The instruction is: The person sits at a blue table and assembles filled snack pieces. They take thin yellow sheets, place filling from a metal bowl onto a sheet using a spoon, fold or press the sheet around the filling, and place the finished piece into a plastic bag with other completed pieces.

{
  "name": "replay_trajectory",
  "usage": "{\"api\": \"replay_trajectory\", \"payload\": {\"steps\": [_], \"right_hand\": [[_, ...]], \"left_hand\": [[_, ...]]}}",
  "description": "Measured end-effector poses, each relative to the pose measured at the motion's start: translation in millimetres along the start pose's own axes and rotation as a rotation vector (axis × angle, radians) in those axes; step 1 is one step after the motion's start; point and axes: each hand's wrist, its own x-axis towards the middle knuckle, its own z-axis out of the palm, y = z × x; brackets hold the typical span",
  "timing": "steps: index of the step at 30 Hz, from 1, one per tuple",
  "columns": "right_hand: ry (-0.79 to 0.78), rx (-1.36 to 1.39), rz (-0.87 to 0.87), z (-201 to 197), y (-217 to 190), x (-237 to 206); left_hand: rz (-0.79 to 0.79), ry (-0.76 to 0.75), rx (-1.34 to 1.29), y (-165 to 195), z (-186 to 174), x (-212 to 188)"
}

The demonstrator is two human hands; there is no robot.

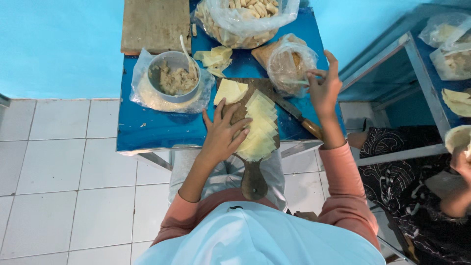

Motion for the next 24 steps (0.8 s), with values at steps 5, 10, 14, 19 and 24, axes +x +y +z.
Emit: {"api": "replay_trajectory", "payload": {"steps": [5, 10, 14, 19, 24], "right_hand": [[-0.178, 0.170, 0.033, -1.1, 19.6, 2.7], [-0.186, 0.236, 0.018, -7.8, 34.4, -4.8], [-0.195, 0.298, 0.131, -15.3, 33.2, -3.3], [-0.048, 0.219, -0.084, -14.0, 11.7, -3.3], [-0.035, -0.166, -0.427, -5.5, -11.4, 0.7]], "left_hand": [[0.001, 0.010, -0.003, -0.3, -0.3, -0.3], [-0.002, 0.008, -0.006, -0.2, -1.0, -1.3], [0.001, 0.009, -0.001, 0.8, -1.4, -1.1], [-0.009, -0.006, 0.007, 2.7, -3.3, -1.9], [-0.009, 0.005, 0.011, 4.0, -4.0, -0.6]]}}
